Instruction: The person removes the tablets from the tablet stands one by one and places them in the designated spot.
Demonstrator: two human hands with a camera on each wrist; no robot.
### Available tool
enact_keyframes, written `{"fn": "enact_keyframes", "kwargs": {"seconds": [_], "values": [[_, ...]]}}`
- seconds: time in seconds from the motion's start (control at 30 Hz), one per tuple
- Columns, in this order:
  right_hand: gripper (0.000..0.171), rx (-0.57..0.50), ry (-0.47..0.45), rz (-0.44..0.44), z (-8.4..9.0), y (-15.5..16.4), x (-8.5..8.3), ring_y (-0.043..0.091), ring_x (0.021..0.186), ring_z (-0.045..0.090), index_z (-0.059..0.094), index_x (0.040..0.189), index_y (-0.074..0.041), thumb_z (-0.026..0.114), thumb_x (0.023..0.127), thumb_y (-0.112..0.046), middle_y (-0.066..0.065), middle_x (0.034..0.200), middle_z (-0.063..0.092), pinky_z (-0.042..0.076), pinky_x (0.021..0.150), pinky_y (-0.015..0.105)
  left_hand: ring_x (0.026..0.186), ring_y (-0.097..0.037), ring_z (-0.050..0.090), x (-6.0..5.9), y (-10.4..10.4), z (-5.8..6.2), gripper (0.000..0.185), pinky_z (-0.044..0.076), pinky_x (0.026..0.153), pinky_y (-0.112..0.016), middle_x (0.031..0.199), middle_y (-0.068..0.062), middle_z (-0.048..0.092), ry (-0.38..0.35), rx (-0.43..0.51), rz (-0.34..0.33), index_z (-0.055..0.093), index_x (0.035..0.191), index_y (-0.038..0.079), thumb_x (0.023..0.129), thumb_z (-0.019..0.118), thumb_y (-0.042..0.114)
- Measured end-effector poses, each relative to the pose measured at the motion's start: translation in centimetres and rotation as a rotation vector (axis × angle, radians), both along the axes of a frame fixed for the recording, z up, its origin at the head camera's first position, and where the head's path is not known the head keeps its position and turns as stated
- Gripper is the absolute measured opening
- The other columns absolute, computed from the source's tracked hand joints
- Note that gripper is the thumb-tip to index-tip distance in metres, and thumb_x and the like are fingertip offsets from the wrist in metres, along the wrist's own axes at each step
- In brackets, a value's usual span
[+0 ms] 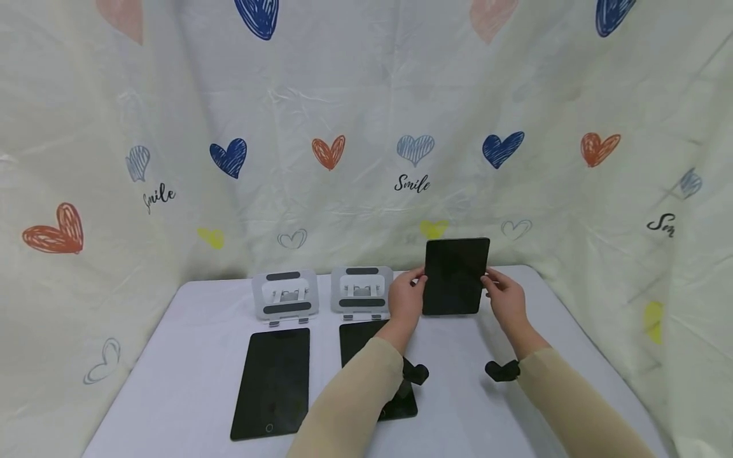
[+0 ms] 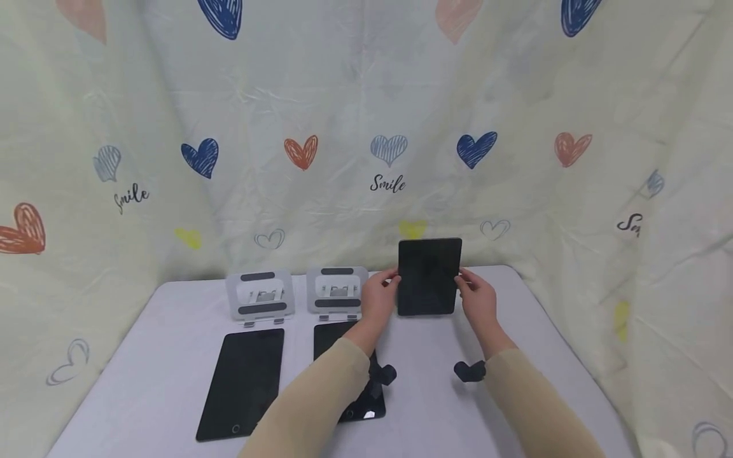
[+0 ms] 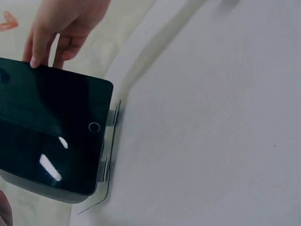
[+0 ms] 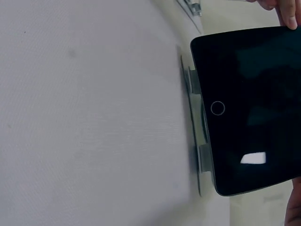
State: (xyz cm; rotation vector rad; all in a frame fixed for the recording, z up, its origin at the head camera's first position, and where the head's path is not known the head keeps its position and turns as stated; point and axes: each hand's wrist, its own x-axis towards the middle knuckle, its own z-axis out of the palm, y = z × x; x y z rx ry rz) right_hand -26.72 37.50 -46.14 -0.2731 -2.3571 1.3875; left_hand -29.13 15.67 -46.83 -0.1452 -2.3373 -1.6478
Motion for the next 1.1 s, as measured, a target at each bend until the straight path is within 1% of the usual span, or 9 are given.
{"fn": "enact_keyframes", "kwargs": {"seconds": [0.13,0.23,0.4,0.53,0.67,0.83,0.93,1.03,1.1], "values": [[0.039,0.004,0.007,0.009,0.6,-0.3,0.4,-0.005,0.076,0.056,0.061,0.135,-0.002,0.059,0.101,-0.021,0.020,0.119,0.063,0.047,0.066,0.012,0.084,-0.007,0.059,0.1,-0.2,0.0,0.026,0.052,0.073,-0.023,0.099,0.011,0.069,-0.001,0.031,-0.013,0.074,0.120,0.026,0.094,0.069,0.024],[0.040,0.008,-0.014,0.028,1.1,-0.3,0.8,-0.003,0.076,0.057,0.059,0.136,-0.001,0.058,0.101,-0.021,0.020,0.120,0.062,0.047,0.065,0.012,0.082,-0.006,0.058,0.2,-0.3,-0.1,0.030,0.051,0.071,-0.022,0.098,0.012,0.068,-0.014,0.039,-0.032,0.071,0.124,0.028,0.095,0.069,0.024],[0.044,0.038,-0.057,0.092,1.7,0.0,1.5,-0.003,0.077,0.056,0.055,0.139,0.000,0.056,0.103,-0.025,0.025,0.126,0.060,0.049,0.066,0.015,0.078,-0.005,0.057,0.4,-0.7,-0.1,0.035,0.050,0.067,-0.022,0.096,0.010,0.066,-0.017,0.027,-0.065,0.067,0.130,0.032,0.096,0.068,0.024],[0.047,0.056,-0.096,0.139,2.1,0.3,2.1,-0.001,0.074,0.056,0.053,0.141,-0.001,0.054,0.103,-0.029,0.026,0.126,0.060,0.050,0.065,0.020,0.076,-0.004,0.055,0.7,-1.1,-0.1,0.040,0.048,0.065,-0.022,0.094,0.009,0.065,-0.023,0.027,-0.096,0.063,0.133,0.034,0.096,0.068,0.023],[0.049,0.069,-0.134,0.171,2.4,0.6,2.6,0.008,0.076,0.057,0.051,0.144,-0.003,0.053,0.104,-0.030,0.025,0.127,0.058,0.048,0.065,0.022,0.074,-0.005,0.055,1.2,-1.5,-0.2,0.044,0.048,0.062,-0.023,0.094,0.010,0.066,-0.046,0.042,-0.126,0.059,0.137,0.037,0.096,0.068,0.022],[0.050,0.096,-0.177,0.213,2.6,0.9,3.0,0.020,0.075,0.057,0.050,0.145,-0.004,0.055,0.103,-0.031,0.021,0.121,0.059,0.043,0.060,0.028,0.075,-0.008,0.055,2.0,-1.8,-0.3,0.048,0.048,0.061,-0.024,0.090,0.013,0.064,-0.101,0.063,-0.141,0.056,0.140,0.037,0.095,0.068,0.023],[0.052,0.114,-0.200,0.247,2.6,1.1,3.3,0.022,0.076,0.057,0.049,0.145,-0.004,0.057,0.102,-0.031,0.020,0.118,0.061,0.041,0.058,0.030,0.074,-0.008,0.054,2.5,-1.8,-0.3,0.048,0.047,0.061,-0.024,0.087,0.014,0.063,-0.136,0.080,-0.141,0.057,0.139,0.039,0.095,0.068,0.023],[0.055,0.137,-0.231,0.280,2.5,1.4,3.6,0.022,0.079,0.058,0.047,0.147,-0.004,0.058,0.101,-0.032,0.020,0.119,0.062,0.041,0.061,0.031,0.073,-0.007,0.054,3.1,-1.8,-0.3,0.048,0.046,0.060,-0.023,0.085,0.012,0.063,-0.141,0.103,-0.145,0.058,0.138,0.037,0.094,0.069,0.019],[0.056,0.142,-0.251,0.300,2.4,1.6,3.7,0.024,0.081,0.058,0.045,0.148,-0.005,0.058,0.101,-0.033,0.021,0.122,0.060,0.041,0.062,0.032,0.072,-0.007,0.054,3.4,-1.8,-0.4,0.048,0.045,0.059,-0.023,0.084,0.011,0.064,-0.139,0.122,-0.150,0.059,0.137,0.035,0.094,0.070,0.018]]}}
